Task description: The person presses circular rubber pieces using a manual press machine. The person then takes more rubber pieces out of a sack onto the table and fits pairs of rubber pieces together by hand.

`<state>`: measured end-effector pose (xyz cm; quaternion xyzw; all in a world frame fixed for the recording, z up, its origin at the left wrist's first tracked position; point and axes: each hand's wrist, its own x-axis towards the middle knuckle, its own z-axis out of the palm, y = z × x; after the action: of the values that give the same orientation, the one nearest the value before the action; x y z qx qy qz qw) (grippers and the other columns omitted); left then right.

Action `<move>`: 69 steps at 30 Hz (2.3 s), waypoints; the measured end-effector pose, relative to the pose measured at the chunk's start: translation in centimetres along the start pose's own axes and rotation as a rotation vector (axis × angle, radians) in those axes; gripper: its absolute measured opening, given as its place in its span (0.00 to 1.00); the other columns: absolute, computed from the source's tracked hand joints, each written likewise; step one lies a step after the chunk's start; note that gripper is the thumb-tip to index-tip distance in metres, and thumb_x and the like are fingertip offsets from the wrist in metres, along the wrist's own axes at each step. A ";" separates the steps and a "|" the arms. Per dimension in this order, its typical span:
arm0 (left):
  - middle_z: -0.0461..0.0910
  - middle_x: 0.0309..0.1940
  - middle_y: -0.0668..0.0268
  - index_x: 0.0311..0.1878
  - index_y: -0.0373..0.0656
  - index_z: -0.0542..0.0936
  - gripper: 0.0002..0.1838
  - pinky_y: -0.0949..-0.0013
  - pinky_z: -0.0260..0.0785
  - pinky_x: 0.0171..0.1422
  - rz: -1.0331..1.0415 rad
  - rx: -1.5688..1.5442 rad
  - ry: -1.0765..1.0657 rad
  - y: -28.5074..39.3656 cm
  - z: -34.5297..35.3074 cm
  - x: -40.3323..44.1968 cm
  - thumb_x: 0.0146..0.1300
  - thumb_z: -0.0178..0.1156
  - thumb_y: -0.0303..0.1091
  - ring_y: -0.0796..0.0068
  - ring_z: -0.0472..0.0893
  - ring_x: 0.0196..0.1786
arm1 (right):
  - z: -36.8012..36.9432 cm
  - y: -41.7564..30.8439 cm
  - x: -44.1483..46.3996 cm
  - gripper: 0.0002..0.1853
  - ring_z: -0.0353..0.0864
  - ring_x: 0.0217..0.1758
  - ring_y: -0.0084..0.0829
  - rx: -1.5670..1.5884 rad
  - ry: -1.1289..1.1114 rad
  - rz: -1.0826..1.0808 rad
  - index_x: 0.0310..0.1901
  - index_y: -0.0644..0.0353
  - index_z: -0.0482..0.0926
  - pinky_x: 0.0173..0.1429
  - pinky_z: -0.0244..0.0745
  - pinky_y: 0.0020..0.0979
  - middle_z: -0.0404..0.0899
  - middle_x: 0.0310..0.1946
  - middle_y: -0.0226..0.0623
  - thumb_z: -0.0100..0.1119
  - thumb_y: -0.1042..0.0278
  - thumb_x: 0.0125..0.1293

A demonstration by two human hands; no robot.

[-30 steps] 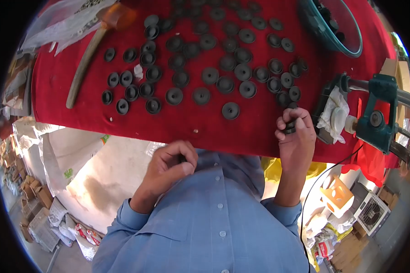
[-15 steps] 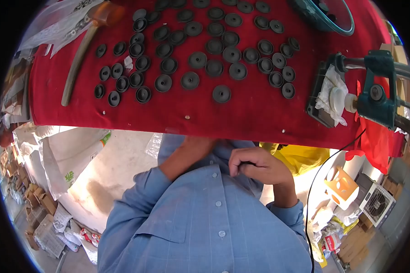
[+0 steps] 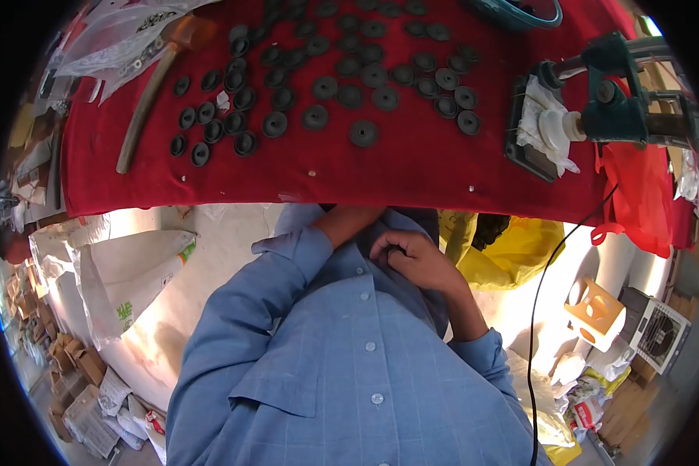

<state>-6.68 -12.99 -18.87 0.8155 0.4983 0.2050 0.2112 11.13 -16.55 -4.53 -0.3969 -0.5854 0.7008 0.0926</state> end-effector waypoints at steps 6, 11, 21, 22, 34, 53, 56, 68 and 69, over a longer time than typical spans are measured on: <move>0.79 0.63 0.49 0.68 0.44 0.76 0.21 0.48 0.66 0.74 -0.007 -0.026 0.012 -0.1 0.6 -0.2 0.77 0.50 0.39 0.47 0.78 0.66 | -1.2 3.3 0.5 0.15 0.82 0.44 0.22 -0.026 0.108 -0.018 0.48 0.65 0.84 0.53 0.76 0.27 0.85 0.39 0.34 0.53 0.78 0.62; 0.77 0.65 0.47 0.67 0.44 0.76 0.20 0.47 0.62 0.78 -0.153 -0.157 -0.120 0.8 -0.3 -0.1 0.80 0.44 0.39 0.46 0.75 0.69 | -7.0 12.7 2.4 0.20 0.82 0.56 0.31 0.135 0.657 0.153 0.63 0.59 0.79 0.62 0.76 0.34 0.83 0.56 0.39 0.61 0.64 0.72; 0.81 0.59 0.46 0.61 0.42 0.80 0.18 0.49 0.71 0.70 -0.163 -0.010 -0.280 -0.2 0.9 -2.1 0.74 0.50 0.34 0.45 0.80 0.63 | -5.3 27.5 5.8 0.29 0.80 0.61 0.33 0.615 0.730 0.352 0.73 0.57 0.72 0.63 0.77 0.40 0.77 0.66 0.40 0.61 0.54 0.76; 0.80 0.60 0.46 0.62 0.43 0.80 0.18 0.50 0.71 0.71 -0.227 -0.101 -0.305 0.4 0.3 -2.3 0.72 0.51 0.32 0.46 0.79 0.64 | -5.5 27.0 6.5 0.29 0.80 0.61 0.33 0.599 0.726 0.353 0.73 0.57 0.72 0.63 0.76 0.40 0.77 0.66 0.40 0.61 0.54 0.76; 0.82 0.58 0.55 0.61 0.42 0.81 0.16 0.52 0.71 0.67 -0.503 -0.357 -0.543 3.6 -5.9 -4.8 0.73 0.56 0.33 0.51 0.80 0.60 | -7.7 24.0 12.4 0.29 0.80 0.61 0.36 0.454 0.695 0.364 0.73 0.59 0.72 0.63 0.76 0.42 0.77 0.66 0.42 0.61 0.55 0.75; 0.86 0.41 0.68 0.53 0.41 0.86 0.11 0.71 0.75 0.48 -1.023 -1.106 0.254 0.8 -12.7 -12.6 0.70 0.63 0.32 0.78 0.83 0.42 | -7.9 23.3 7.2 0.29 0.81 0.60 0.40 0.277 0.775 0.260 0.72 0.61 0.72 0.64 0.75 0.45 0.78 0.66 0.45 0.61 0.56 0.75; 0.85 0.39 0.70 0.51 0.40 0.86 0.10 0.75 0.74 0.47 -1.062 -1.132 0.391 -1.1 -14.4 -15.4 0.71 0.62 0.31 0.82 0.81 0.40 | -8.5 22.9 6.5 0.29 0.81 0.60 0.41 0.203 0.846 0.172 0.72 0.61 0.72 0.64 0.75 0.45 0.78 0.66 0.46 0.62 0.56 0.75; 0.86 0.41 0.66 0.50 0.38 0.85 0.09 0.74 0.80 0.47 -0.923 -1.522 0.645 -6.4 -12.4 -15.8 0.72 0.60 0.28 0.78 0.84 0.39 | -15.5 15.6 -0.4 0.25 0.81 0.67 0.53 -1.005 0.562 0.159 0.64 0.62 0.80 0.69 0.73 0.46 0.82 0.60 0.58 0.58 0.76 0.63; 0.86 0.40 0.66 0.50 0.38 0.85 0.09 0.73 0.80 0.47 -0.918 -1.534 0.659 -6.6 -12.3 -16.0 0.72 0.60 0.27 0.78 0.85 0.39 | -14.4 14.5 -0.2 0.25 0.82 0.64 0.54 -1.155 0.551 0.068 0.62 0.62 0.81 0.67 0.75 0.46 0.84 0.57 0.58 0.56 0.79 0.61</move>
<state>-24.88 -22.89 -14.30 0.0804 0.5341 0.5927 0.5975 25.70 -10.22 -17.36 -0.5670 -0.8104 0.1474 -0.0111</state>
